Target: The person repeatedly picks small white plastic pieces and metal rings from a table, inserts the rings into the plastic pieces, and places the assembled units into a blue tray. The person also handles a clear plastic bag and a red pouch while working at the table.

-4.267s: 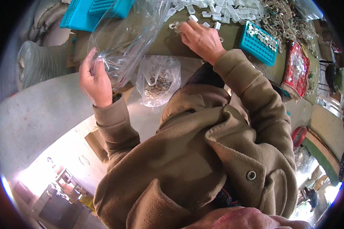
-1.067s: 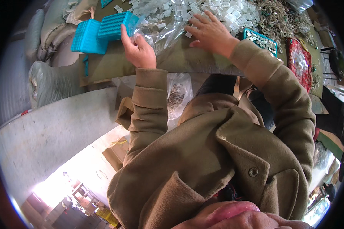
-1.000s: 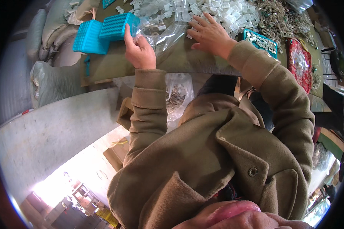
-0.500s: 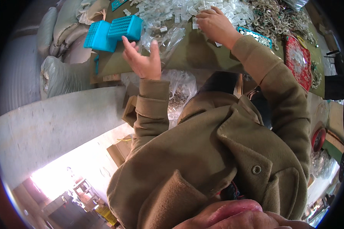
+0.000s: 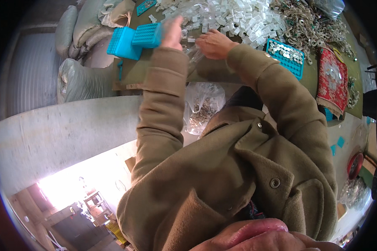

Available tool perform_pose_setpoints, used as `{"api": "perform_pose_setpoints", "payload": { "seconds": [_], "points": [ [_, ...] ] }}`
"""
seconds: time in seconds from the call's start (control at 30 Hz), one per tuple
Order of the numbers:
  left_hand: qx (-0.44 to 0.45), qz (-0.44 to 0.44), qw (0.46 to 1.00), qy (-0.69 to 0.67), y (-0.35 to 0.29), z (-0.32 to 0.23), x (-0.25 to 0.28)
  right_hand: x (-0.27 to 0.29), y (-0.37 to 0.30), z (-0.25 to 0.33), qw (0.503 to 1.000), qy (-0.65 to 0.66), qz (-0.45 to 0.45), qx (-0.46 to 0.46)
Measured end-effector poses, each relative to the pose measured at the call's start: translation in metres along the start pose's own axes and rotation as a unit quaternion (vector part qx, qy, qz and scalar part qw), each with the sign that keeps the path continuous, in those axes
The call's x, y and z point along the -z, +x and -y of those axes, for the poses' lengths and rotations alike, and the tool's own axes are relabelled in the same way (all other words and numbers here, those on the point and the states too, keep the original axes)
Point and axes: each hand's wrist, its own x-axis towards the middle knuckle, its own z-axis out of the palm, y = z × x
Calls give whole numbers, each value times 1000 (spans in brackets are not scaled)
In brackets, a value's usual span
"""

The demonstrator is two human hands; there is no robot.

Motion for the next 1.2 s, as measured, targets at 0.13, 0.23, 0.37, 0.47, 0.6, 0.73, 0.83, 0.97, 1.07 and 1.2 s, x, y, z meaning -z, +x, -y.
{"api": "perform_pose_setpoints", "payload": {
  "seconds": [0.13, 0.23, 0.37, 0.47, 0.6, 0.73, 0.83, 0.97, 1.07, 1.2],
  "points": [
    [-73, 153, 985, -17, 72, -8, 28, 5, -5, -4, 1000, -17, 6, 18],
    [-150, 118, 973, 128, 102, 4, 27, 8, -4, -3, 999, -23, 2, 28],
    [-126, 123, 978, 113, 89, 3, 20, 16, 1, -6, 996, 82, 27, 19],
    [-14, 128, 990, 64, 48, -6, 19, 25, 11, -9, 978, 203, -36, 5],
    [-234, 220, 843, 430, 4, -24, 20, 30, 34, -7, 961, 232, -131, -75],
    [-221, 216, 620, 721, -26, -15, 23, 25, 53, -10, 944, 204, -214, -147],
    [-252, 273, 629, 683, -30, -10, 34, 20, 59, -14, 833, 434, -217, -265],
    [-225, 343, 612, 676, -24, -9, 42, 25, 66, -18, 880, 340, -210, -255],
    [-239, 362, 607, 666, -24, -15, 44, 41, 62, -16, 932, 267, -41, -242],
    [-310, 293, 688, 587, -47, -30, 47, 61, 42, 5, 736, 598, -171, -267]
  ]
}}
